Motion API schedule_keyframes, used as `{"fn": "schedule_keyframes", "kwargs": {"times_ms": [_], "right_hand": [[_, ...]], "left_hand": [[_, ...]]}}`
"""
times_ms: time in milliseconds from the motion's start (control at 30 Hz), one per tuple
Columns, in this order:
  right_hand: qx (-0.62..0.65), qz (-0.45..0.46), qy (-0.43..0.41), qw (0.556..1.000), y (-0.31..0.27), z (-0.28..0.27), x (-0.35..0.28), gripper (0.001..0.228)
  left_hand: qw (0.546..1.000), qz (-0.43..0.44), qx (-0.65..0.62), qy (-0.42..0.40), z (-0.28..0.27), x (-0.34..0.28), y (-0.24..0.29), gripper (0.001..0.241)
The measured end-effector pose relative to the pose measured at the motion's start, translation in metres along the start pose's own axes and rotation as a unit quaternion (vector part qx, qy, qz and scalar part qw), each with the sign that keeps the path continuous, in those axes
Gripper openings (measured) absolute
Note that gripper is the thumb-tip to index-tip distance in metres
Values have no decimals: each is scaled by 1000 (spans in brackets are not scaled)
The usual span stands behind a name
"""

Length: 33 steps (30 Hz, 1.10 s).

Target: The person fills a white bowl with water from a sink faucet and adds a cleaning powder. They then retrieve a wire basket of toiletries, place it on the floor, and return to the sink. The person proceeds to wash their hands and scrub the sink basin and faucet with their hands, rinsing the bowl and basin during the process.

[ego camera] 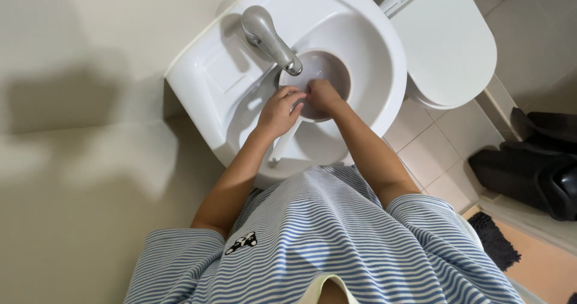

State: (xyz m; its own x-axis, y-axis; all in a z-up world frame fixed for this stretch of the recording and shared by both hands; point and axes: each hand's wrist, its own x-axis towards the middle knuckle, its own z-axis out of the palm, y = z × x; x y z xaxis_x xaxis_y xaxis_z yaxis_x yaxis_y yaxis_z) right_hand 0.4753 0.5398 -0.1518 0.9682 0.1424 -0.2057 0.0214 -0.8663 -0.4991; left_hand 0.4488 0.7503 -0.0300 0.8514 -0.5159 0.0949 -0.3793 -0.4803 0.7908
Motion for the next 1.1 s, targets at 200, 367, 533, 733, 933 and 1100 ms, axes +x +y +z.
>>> {"fn": "schedule_keyframes", "kwargs": {"times_ms": [200, 367, 533, 733, 933, 1100], "right_hand": [[550, 117, -128, 817, -48, -121, 4, 25], [524, -68, 82, 845, -76, -144, 68, 16], [37, -317, 120, 940, -68, -124, 99, 32], [-194, -97, 101, 971, -89, -120, 90, 67], [-197, -45, 90, 975, -84, -156, 90, 63], [-188, -230, 5, 955, -70, -122, 90, 48]], "left_hand": [[997, -30, -68, 13, -17, -4, 12, 24], [994, -41, -98, 29, -36, 2, 38, 25], [994, -17, -104, 31, -46, 5, 59, 26], [991, -70, -113, 24, -48, -1, 57, 26], [991, -76, -111, 22, -47, 8, 65, 26], [990, -5, -140, 11, -50, 22, 92, 26]]}}
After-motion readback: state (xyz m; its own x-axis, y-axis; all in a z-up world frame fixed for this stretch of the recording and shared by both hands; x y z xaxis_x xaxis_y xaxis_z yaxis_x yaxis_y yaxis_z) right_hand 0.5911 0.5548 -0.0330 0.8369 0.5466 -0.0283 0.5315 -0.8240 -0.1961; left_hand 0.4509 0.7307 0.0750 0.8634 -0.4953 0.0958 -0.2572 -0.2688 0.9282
